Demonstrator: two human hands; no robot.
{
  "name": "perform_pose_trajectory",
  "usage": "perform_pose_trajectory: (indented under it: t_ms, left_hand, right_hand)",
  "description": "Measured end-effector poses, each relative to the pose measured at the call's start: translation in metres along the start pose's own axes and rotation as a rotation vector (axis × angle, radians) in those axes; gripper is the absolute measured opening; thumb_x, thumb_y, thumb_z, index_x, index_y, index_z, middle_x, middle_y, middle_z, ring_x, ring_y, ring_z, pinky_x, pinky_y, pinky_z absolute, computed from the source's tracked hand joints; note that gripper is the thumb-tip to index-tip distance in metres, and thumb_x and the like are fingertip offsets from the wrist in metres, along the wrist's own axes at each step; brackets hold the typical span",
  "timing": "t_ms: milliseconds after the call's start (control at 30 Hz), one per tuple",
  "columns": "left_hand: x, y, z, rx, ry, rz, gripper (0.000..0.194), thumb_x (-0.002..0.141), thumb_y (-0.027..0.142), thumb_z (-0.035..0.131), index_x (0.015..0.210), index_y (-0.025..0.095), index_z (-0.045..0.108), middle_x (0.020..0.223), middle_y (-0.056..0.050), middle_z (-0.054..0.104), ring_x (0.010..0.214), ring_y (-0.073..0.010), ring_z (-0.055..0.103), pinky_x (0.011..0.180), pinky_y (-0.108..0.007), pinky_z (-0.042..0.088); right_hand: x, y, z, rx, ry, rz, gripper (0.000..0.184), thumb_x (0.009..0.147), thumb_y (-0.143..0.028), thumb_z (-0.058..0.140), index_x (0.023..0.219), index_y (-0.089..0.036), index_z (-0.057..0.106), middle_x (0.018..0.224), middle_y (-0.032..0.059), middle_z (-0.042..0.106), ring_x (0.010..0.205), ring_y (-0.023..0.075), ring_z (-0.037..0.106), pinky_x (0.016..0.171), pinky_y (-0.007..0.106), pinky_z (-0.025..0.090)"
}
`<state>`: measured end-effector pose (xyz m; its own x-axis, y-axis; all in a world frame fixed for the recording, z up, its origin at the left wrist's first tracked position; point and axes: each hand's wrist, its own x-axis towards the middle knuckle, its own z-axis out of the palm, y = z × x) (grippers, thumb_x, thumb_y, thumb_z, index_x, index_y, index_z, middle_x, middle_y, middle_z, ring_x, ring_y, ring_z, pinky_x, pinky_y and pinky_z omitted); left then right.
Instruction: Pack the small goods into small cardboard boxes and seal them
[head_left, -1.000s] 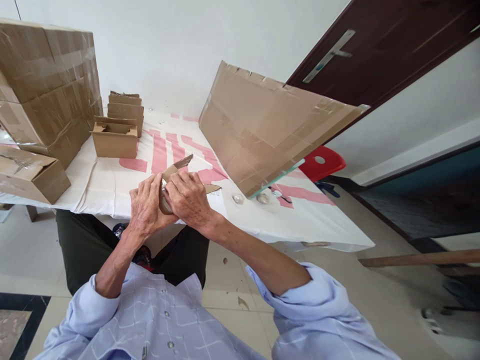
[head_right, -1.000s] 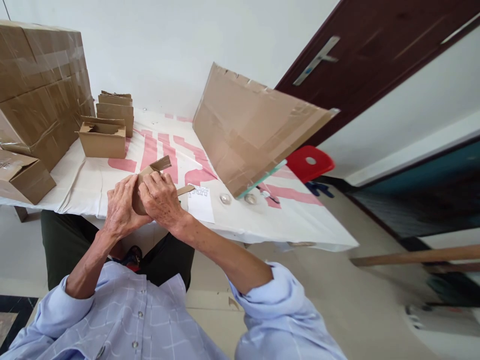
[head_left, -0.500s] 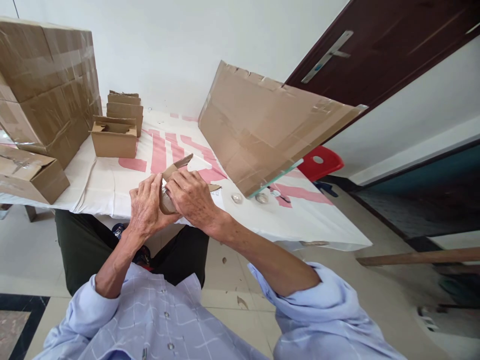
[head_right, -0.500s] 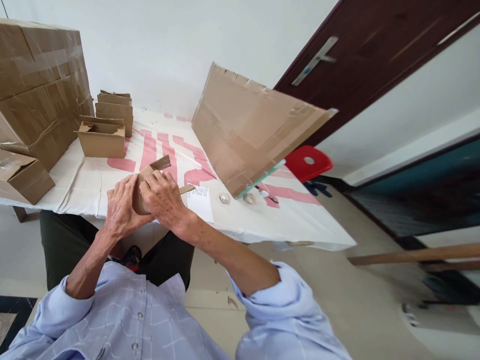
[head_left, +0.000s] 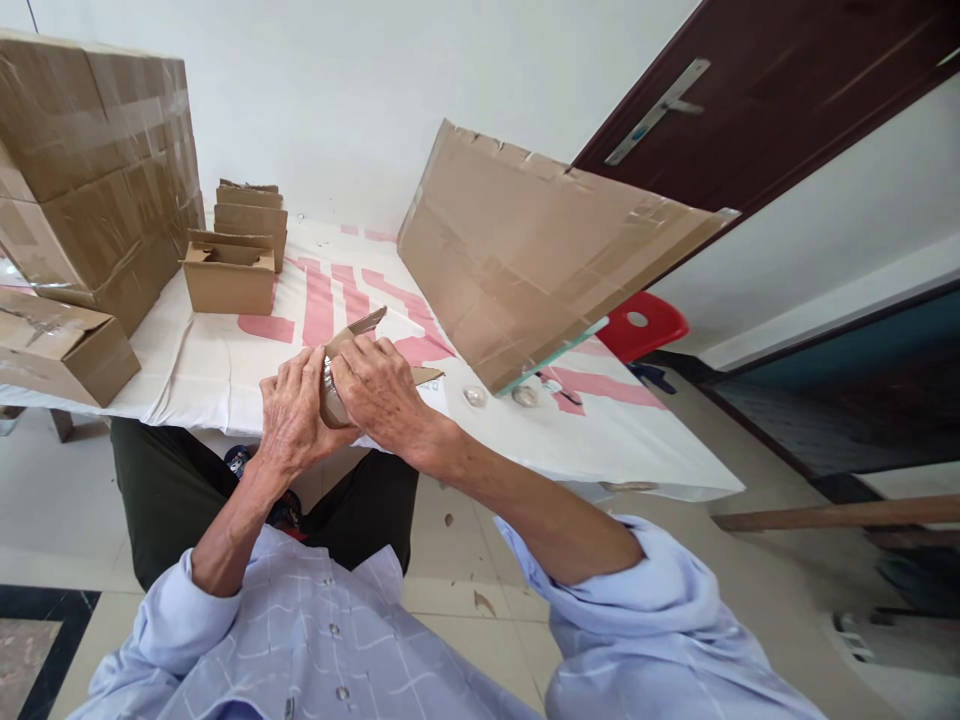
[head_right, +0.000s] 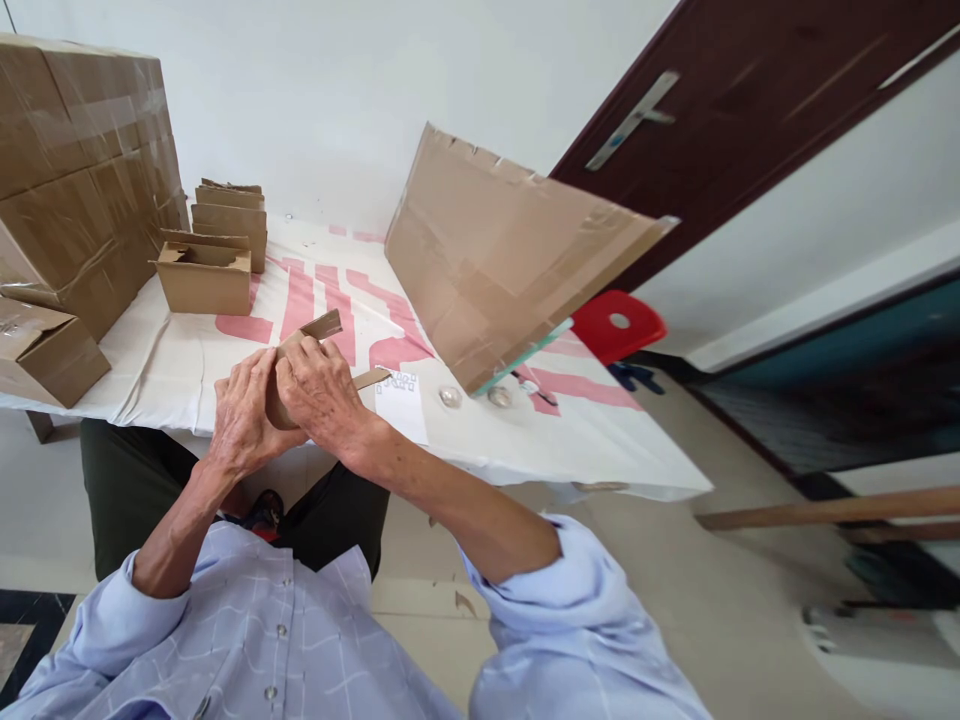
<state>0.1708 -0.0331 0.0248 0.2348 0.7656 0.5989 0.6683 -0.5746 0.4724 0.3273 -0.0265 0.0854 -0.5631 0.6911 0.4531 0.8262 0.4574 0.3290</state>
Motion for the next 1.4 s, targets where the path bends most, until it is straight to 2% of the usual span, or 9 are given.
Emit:
perform_pose_trajectory:
  t_ms: [133,300,567,700,1000,1233,1400]
  left_hand:
    - [-0.001,-0.001,0.002,0.011,0.013,-0.003,0.113,0.075,0.051,0.096,0.17,0.018,0.043,0.164,-0.026,0.06,0.148,-0.048,0.059,0.114,-0.059,0.049]
    - [-0.001,-0.001,0.003,0.018,0.022,0.0,0.113,0.075,0.051,0.095,0.169,0.017,0.044,0.163,-0.027,0.061,0.145,-0.0478,0.061,0.112,-0.059,0.05]
    - [-0.001,-0.002,0.004,0.02,0.022,-0.003,0.114,0.074,0.051,0.096,0.169,0.016,0.044,0.162,-0.027,0.061,0.144,-0.0473,0.061,0.112,-0.058,0.05]
    - [-0.001,-0.003,0.003,0.017,0.017,0.007,0.113,0.076,0.054,0.094,0.169,0.017,0.044,0.163,-0.027,0.061,0.146,-0.0472,0.06,0.113,-0.058,0.05]
    - [0.0,0.0,0.003,0.036,0.008,-0.01,0.115,0.074,0.055,0.096,0.168,0.016,0.043,0.163,-0.028,0.06,0.147,-0.0481,0.06,0.112,-0.058,0.049]
    - [0.001,0.0,0.003,0.037,0.001,-0.001,0.117,0.073,0.053,0.096,0.169,0.015,0.042,0.163,-0.028,0.06,0.146,-0.0479,0.06,0.112,-0.058,0.049]
    - [0.001,0.002,0.001,0.039,-0.003,-0.008,0.112,0.077,0.054,0.093,0.17,0.017,0.042,0.164,-0.027,0.06,0.146,-0.0473,0.06,0.113,-0.059,0.049]
  right_hand:
    - [0.0,-0.001,-0.001,-0.044,-0.032,-0.02,0.041,0.106,0.003,0.042,0.12,-0.013,0.076,0.112,0.016,0.075,0.102,0.0311,0.058,0.089,0.043,0.041]
    - [0.0,-0.003,-0.002,-0.067,-0.033,-0.019,0.039,0.105,0.004,0.042,0.115,-0.013,0.076,0.11,0.0165,0.075,0.101,0.0311,0.059,0.088,0.042,0.04]
    - [-0.004,-0.003,0.004,-0.063,0.058,-0.036,0.04,0.105,0.005,0.04,0.106,-0.013,0.076,0.106,0.0163,0.074,0.101,0.0311,0.059,0.09,0.043,0.039]
    - [-0.005,0.001,0.009,-0.048,0.088,-0.056,0.042,0.105,0.005,0.039,0.109,-0.013,0.076,0.105,0.0158,0.074,0.1,0.0309,0.058,0.089,0.042,0.038]
    - [-0.012,0.018,0.01,0.014,0.156,-0.092,0.031,0.114,-0.011,0.052,0.102,-0.017,0.079,0.097,0.0112,0.075,0.097,0.0281,0.056,0.086,0.04,0.037]
    - [-0.01,0.022,0.009,0.045,0.147,-0.129,0.035,0.114,-0.011,0.054,0.09,-0.02,0.078,0.09,0.0089,0.073,0.097,0.0271,0.055,0.085,0.04,0.035]
    - [-0.009,0.021,0.012,0.034,0.121,-0.122,0.037,0.113,-0.009,0.049,0.091,-0.019,0.077,0.09,0.0102,0.072,0.094,0.0281,0.052,0.084,0.041,0.034]
